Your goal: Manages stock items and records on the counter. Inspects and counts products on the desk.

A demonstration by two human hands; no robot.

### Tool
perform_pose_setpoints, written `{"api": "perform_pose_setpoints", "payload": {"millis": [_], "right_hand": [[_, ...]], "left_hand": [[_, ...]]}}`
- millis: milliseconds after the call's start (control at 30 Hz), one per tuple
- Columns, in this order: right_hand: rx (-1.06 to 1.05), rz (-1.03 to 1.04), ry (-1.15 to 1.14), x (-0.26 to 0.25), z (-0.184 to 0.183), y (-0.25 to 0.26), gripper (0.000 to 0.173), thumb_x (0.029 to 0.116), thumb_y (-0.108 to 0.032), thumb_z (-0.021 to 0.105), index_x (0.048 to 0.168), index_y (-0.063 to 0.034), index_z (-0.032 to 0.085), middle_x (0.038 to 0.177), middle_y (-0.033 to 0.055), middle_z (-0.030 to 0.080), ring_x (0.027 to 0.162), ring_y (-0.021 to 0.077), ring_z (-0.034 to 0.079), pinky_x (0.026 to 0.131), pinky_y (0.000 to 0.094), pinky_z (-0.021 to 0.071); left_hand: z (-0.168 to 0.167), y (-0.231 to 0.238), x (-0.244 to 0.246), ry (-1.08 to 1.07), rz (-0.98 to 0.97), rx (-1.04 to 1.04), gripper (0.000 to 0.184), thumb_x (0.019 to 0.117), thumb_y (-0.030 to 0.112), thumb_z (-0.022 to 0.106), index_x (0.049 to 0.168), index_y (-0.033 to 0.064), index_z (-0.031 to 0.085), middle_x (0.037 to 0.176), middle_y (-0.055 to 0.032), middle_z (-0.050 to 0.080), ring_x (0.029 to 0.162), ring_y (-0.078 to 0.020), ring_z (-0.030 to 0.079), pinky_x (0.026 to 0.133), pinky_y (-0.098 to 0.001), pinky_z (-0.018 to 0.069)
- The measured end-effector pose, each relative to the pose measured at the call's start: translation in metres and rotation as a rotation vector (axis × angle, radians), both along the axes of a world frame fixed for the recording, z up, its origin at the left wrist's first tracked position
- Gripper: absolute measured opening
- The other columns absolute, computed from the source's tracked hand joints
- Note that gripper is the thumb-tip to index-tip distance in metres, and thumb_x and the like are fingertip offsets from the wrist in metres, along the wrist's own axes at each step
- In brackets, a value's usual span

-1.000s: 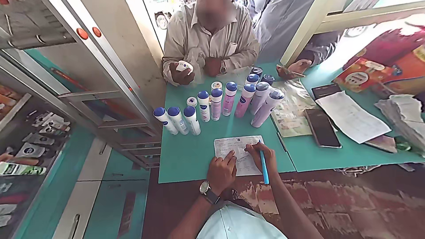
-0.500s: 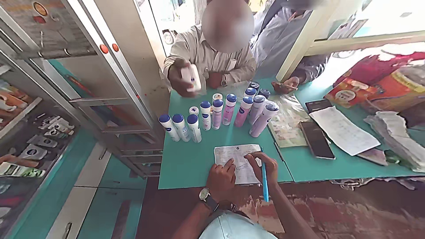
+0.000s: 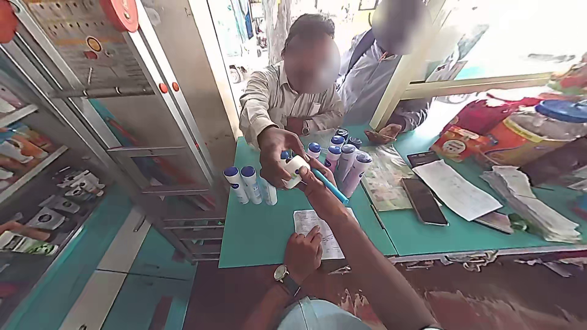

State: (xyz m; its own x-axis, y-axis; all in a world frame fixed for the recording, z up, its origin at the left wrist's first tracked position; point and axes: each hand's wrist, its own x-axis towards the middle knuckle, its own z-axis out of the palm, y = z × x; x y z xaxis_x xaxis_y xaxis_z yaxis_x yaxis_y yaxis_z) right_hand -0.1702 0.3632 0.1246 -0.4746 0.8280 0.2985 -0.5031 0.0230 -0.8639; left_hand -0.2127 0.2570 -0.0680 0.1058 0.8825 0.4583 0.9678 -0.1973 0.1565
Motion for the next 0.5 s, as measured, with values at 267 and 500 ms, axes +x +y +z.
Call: {"api": "perform_pose_setpoints", "payload": {"millis": [267, 500], "right_hand": [[-0.218, 0.297, 0.371, 0.044, -0.02, -0.013, 0.065, 0.0841, -0.014, 0.081, 0.142, -0.0025, 0.054, 0.13, 0.0231, 0.064, 0.116, 0.032, 0.066, 0.1, 0.0478, 0.0556], [0.302, 0.304, 0.358, 0.089, -0.085, -0.019, 0.084, 0.0731, -0.016, 0.091, 0.148, -0.0136, 0.053, 0.14, 0.0156, 0.061, 0.131, 0.0319, 0.058, 0.113, 0.0519, 0.045]], "left_hand": [[0.004, 0.0, 0.001, -0.007, 0.01, 0.011, 0.027, 0.0923, 0.023, 0.057, 0.108, 0.0198, 0.08, 0.132, 0.0061, 0.071, 0.071, -0.0152, 0.07, 0.064, -0.0367, 0.055], [0.005, -0.002, 0.004, -0.067, 0.015, 0.097, 0.025, 0.0891, 0.028, 0.058, 0.078, 0.0126, 0.074, 0.082, -0.0065, 0.075, 0.062, -0.0243, 0.068, 0.061, -0.0435, 0.0552]]}}
